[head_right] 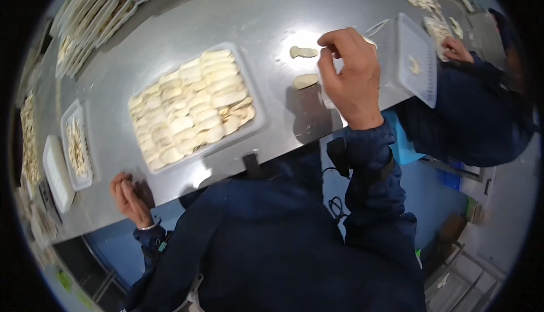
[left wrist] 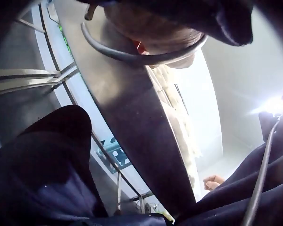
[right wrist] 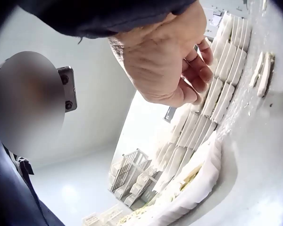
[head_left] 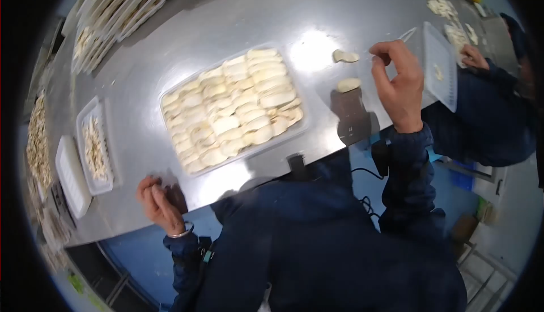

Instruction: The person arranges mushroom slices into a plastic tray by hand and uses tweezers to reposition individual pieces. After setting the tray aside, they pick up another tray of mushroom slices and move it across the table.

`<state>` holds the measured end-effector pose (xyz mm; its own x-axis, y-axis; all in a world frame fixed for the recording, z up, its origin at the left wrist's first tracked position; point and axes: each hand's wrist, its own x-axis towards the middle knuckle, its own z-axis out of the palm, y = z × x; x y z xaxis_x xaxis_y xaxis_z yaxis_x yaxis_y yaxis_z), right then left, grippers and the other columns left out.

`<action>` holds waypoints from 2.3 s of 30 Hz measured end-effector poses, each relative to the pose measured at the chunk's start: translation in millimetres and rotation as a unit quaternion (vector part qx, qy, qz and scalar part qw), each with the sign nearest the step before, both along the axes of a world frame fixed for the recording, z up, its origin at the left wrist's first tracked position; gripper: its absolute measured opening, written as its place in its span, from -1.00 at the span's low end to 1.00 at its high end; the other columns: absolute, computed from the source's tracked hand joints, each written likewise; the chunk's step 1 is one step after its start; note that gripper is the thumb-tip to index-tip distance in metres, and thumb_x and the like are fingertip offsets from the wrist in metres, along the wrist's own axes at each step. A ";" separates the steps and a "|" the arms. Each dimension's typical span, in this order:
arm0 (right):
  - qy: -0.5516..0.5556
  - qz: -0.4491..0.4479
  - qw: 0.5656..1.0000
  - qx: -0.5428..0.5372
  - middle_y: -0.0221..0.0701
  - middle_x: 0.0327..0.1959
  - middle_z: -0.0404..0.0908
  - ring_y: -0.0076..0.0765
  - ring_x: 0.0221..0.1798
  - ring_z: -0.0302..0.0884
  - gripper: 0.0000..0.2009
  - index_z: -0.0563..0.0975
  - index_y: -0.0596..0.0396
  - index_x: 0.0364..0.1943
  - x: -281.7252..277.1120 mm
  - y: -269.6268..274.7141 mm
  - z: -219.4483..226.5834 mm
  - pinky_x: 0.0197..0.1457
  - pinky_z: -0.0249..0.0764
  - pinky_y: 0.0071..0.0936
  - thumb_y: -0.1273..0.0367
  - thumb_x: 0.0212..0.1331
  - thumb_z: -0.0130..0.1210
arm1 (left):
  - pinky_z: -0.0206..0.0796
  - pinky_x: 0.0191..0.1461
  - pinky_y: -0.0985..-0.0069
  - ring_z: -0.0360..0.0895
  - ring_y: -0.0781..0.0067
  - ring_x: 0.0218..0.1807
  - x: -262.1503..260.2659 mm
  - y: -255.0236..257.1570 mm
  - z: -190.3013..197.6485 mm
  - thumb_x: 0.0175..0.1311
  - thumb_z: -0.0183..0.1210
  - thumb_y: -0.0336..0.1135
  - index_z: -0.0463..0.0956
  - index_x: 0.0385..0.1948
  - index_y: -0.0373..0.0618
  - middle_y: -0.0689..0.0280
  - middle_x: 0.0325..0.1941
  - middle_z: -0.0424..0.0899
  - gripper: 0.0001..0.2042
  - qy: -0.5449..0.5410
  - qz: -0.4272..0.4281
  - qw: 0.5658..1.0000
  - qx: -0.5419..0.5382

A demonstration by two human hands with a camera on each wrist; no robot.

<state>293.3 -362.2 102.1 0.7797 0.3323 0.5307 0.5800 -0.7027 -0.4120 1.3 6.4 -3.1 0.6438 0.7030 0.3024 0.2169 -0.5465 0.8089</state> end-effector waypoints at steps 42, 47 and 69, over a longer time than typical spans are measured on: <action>0.247 0.108 0.962 -0.050 -0.48 -0.49 0.54 -0.60 -0.50 0.38 -0.90 0.53 0.16 -0.36 3.3 -40.2 88.0 -0.42 0.25 -0.60 0.45 0.08 0.19 | 0.27 -0.06 0.50 0.41 0.37 -0.13 9.1 -6.0 11.9 0.46 -0.04 -0.42 0.40 -0.49 -0.34 0.13 -0.08 0.48 -0.75 0.017 -0.029 0.997 0.068; 0.535 0.320 0.761 0.183 -0.46 -0.40 0.61 -0.61 -0.33 0.51 -0.88 0.61 0.19 -0.31 -36.1 -27.8 57.5 -0.21 0.36 -0.64 0.54 0.03 0.23 | 0.30 -0.05 0.50 0.44 0.36 -0.11 9.4 -5.7 12.8 0.45 -0.03 -0.43 0.41 -0.47 -0.34 0.13 -0.06 0.49 -0.77 0.011 -0.031 0.997 0.064; 0.352 0.266 0.782 0.441 -0.14 -0.16 0.61 -0.37 -0.20 0.62 -0.82 0.39 0.23 -0.04 -15.5 55.9 -26.9 -0.08 0.54 -0.45 0.48 0.35 0.02 | 0.28 -0.03 0.50 0.44 0.33 -0.07 11.0 -7.9 12.2 0.46 -0.02 -0.41 0.43 -0.45 -0.34 0.14 -0.09 0.49 -0.76 0.019 -0.001 0.998 0.064</action>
